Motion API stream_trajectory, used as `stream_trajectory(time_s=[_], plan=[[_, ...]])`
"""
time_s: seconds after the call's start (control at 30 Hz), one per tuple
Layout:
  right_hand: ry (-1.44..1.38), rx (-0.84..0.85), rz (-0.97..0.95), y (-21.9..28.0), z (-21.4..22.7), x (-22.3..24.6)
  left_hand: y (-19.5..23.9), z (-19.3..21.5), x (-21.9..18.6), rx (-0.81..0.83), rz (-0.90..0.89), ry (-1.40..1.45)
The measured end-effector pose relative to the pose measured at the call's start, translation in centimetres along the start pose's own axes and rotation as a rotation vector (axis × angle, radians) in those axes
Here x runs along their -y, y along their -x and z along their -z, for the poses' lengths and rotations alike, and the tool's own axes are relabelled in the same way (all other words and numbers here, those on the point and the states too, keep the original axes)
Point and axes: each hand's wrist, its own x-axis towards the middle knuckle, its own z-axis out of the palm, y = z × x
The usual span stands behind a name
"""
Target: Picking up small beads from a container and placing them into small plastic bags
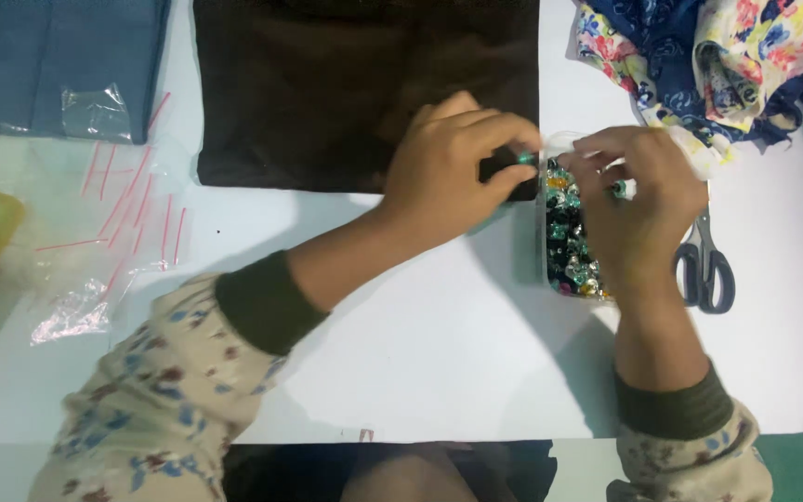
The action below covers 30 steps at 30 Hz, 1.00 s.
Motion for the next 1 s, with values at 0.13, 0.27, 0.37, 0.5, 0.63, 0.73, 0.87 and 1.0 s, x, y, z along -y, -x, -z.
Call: stream_trajectory(time_s=[0.13,0.27,0.37,0.5,0.63,0.73,0.87,1.0], plan=[[-0.075,-0.098,0.203,-0.4,-2.0,7.8,3.0,4.0,1.1,0.028,0.014,-0.085],[-0.239,0.133,0.06,1.7,-5.2,10.6,7.6,6.7,2.1,0.108,0.125,-0.179],[-0.326,0.23,-0.016,2.6,-7.1,9.9,10.0,7.3,2.3,0.142,0.208,-0.167],[-0.393,0.236,-0.073,2.2,-7.8,9.8,10.5,7.0,2.4,0.165,0.287,-0.115],[-0.43,0.262,-0.13,3.1,-8.2,10.0,10.7,6.6,2.7,0.153,0.341,-0.086],[-0.433,0.246,-0.205,3.7,-8.4,9.6,10.7,6.8,2.8,0.128,0.344,-0.068],[-0.509,0.259,-0.311,3.8,-8.6,9.1,10.1,7.3,2.7,0.141,0.347,-0.041],[-0.53,0.265,-0.317,3.7,-8.7,9.4,10.0,7.4,2.4,0.139,0.346,-0.047]])
